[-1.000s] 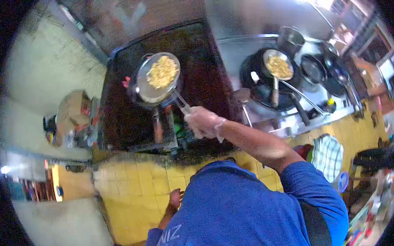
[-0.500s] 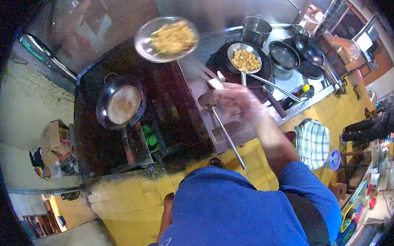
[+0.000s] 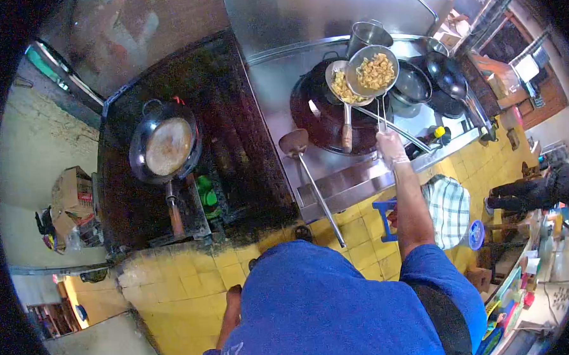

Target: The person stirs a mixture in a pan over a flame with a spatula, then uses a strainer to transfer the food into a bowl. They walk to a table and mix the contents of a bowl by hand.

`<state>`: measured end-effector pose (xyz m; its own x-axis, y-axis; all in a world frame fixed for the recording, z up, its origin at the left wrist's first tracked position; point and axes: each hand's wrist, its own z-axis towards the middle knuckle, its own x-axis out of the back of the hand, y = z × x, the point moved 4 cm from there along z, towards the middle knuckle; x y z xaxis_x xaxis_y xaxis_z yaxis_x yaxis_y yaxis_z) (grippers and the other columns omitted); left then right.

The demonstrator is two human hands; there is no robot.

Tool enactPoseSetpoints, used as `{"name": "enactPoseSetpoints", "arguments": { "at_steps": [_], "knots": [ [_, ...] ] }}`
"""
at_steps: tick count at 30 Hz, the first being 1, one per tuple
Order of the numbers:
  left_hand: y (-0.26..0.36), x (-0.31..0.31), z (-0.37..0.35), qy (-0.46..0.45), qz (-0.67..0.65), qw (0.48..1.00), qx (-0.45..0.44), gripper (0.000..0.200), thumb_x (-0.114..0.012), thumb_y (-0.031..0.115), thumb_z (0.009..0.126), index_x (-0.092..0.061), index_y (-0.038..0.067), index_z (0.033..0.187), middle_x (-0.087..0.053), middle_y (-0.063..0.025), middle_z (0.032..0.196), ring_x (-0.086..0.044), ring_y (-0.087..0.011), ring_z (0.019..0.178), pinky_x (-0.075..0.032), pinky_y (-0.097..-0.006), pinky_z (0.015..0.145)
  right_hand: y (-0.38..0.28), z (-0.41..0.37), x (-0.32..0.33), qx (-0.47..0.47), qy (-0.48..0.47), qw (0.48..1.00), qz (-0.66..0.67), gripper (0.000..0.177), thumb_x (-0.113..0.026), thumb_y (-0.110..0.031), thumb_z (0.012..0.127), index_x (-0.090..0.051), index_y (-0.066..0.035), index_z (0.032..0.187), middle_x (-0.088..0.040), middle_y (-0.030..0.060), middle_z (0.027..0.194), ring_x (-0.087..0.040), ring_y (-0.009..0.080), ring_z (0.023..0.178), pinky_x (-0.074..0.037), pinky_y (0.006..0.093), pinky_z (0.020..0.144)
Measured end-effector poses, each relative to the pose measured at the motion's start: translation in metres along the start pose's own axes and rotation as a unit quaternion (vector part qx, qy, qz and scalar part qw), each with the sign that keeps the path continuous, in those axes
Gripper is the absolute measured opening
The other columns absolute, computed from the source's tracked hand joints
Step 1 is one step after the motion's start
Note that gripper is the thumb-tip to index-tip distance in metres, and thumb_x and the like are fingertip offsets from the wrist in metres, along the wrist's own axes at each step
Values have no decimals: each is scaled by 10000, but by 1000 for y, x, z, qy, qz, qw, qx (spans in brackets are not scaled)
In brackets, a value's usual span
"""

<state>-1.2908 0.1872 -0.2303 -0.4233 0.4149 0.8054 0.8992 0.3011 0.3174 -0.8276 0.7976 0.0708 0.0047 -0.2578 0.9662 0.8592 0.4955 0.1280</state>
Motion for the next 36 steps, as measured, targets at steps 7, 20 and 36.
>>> {"name": "enactPoseSetpoints", "arguments": {
  "at_steps": [7,20,36],
  "knots": [
    [38,67,4,142,-352,921,87,177,-488,159,791,-528,-7,743,-571,-203,737,-567,-288,665,-455,-370,583,7,1,-8,-3,11,996,-87,55,-590,-134,644,-587,-92,608,-597,98,629,-597,216,649,-463,315,559],
    [-14,-15,-22,77,-386,904,168,227,-464,221,816,-555,31,733,-521,-135,671,-424,-246,595,-399,-399,570,2,2,-2,29,-9,998,-55,92,-504,-45,684,-578,-4,645,-574,185,664,-586,281,625,-483,362,564],
    [16,34,-7,10,-59,993,98,240,-492,252,767,-569,25,755,-597,-206,807,-556,-376,766,-456,-406,644,-5,12,-6,17,-52,990,-131,175,-471,-80,773,-588,41,726,-588,189,710,-598,333,689,-506,408,629]
  ]
}}
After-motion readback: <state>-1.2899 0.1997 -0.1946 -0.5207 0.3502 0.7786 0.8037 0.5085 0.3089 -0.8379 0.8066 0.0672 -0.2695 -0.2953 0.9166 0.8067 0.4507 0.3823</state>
